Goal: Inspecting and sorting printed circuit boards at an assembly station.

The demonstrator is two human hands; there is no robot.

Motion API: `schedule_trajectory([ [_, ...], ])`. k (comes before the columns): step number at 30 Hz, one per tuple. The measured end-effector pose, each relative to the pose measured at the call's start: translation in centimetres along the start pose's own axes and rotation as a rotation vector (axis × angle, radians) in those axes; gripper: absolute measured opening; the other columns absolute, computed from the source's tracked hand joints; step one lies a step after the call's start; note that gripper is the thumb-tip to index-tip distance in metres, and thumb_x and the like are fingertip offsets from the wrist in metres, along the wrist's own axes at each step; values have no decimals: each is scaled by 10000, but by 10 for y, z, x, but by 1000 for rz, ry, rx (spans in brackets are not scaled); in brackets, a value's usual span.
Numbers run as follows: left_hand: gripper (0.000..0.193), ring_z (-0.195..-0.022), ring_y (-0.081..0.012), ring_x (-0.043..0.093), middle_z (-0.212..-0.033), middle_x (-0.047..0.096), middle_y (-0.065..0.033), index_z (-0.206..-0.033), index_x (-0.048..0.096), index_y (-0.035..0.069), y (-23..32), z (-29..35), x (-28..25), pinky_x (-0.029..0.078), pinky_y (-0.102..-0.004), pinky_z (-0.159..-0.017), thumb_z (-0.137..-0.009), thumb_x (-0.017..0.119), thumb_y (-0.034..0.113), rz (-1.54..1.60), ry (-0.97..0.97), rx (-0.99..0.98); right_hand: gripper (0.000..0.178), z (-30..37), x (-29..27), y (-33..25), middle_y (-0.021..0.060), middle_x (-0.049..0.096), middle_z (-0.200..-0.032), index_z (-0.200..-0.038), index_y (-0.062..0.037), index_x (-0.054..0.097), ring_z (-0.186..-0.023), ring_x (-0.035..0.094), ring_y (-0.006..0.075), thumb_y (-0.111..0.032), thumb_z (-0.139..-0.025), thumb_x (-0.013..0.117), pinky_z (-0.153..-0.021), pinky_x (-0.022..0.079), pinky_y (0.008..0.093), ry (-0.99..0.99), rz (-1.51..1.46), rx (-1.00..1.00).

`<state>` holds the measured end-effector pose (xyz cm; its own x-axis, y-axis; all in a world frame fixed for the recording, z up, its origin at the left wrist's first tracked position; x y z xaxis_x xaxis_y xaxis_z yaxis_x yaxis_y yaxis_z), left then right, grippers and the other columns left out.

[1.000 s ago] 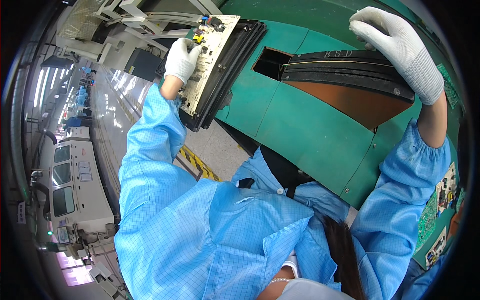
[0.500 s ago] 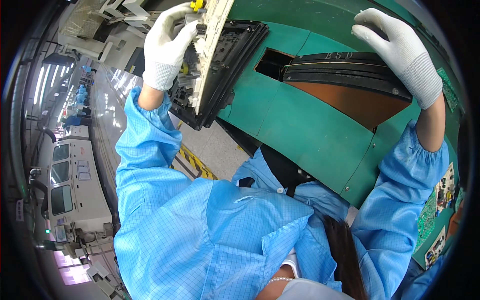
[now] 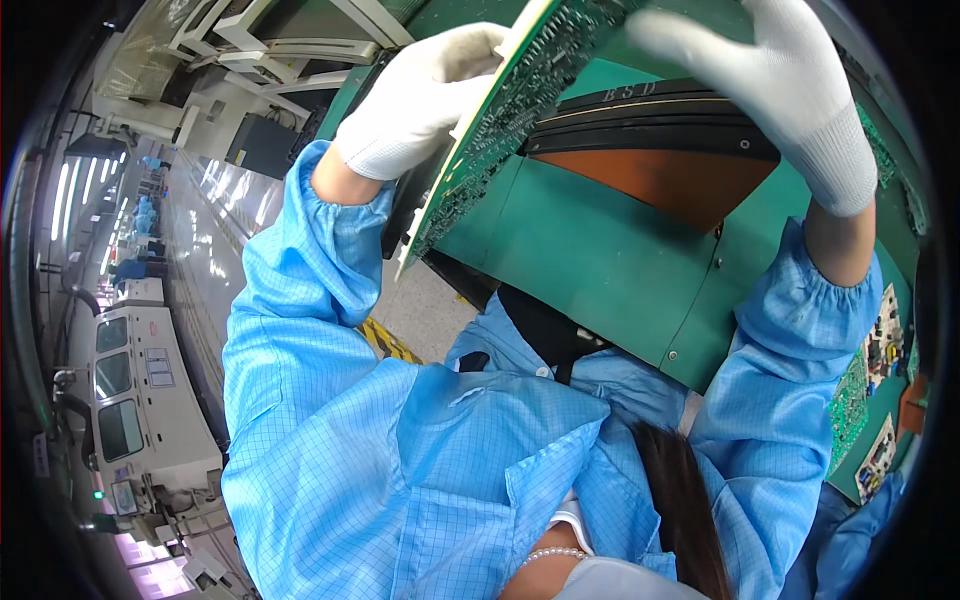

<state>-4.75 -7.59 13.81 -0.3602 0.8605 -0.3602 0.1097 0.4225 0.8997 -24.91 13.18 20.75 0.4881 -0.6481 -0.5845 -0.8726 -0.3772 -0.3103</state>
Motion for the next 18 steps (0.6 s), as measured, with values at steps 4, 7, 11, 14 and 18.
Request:
schedule_trajectory([
  [4,414,-916,-198,637,-1081,696,-112,-1227,625,-8,-26,-11,-11,529,-333,-807,-934,670,282,-171,-94,141,285,-3,-3,-13,108,675,-848,-953,-13,678,-766,657,224,-176,-754,803,-725,513,322,6,85,47],
  [7,314,-901,-197,636,-1059,701,-128,-1138,656,-8,-19,-6,-21,525,-333,-801,-925,655,223,-280,-86,91,274,-1,-3,-17,111,674,-825,-926,-19,679,-739,653,233,-190,-752,804,-690,507,325,-23,72,125],
  [11,400,-980,-174,622,-1155,670,-126,-1246,592,14,16,6,-10,507,-328,-862,-962,599,294,-102,211,-47,276,-1,-2,-13,117,672,-821,-923,-24,681,-731,652,250,-207,-754,801,-673,505,329,15,128,91],
  [14,468,-1036,-139,626,-1160,674,-97,-1275,601,28,41,4,5,505,-294,-902,-953,649,365,-143,100,-227,279,-2,-1,-13,122,670,-821,-922,-23,679,-745,655,261,-213,-756,798,-679,504,331,19,108,78],
  [18,384,-846,-102,661,-978,727,-46,-1143,682,19,61,10,19,541,-276,-791,-842,797,226,-277,88,-255,283,1,-10,-16,116,675,-843,-944,-9,679,-765,653,226,-217,-786,786,-704,503,326,-49,102,75],
])
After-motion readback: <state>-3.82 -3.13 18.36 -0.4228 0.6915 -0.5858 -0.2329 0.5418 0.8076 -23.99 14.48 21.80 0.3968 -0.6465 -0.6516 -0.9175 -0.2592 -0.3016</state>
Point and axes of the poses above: each hand's wrist, its own z-axis away from the middle knuckle, its own x-axis out of the palm, y = z × x, the point moved 1 cm from there along -z, towards the middle knuckle
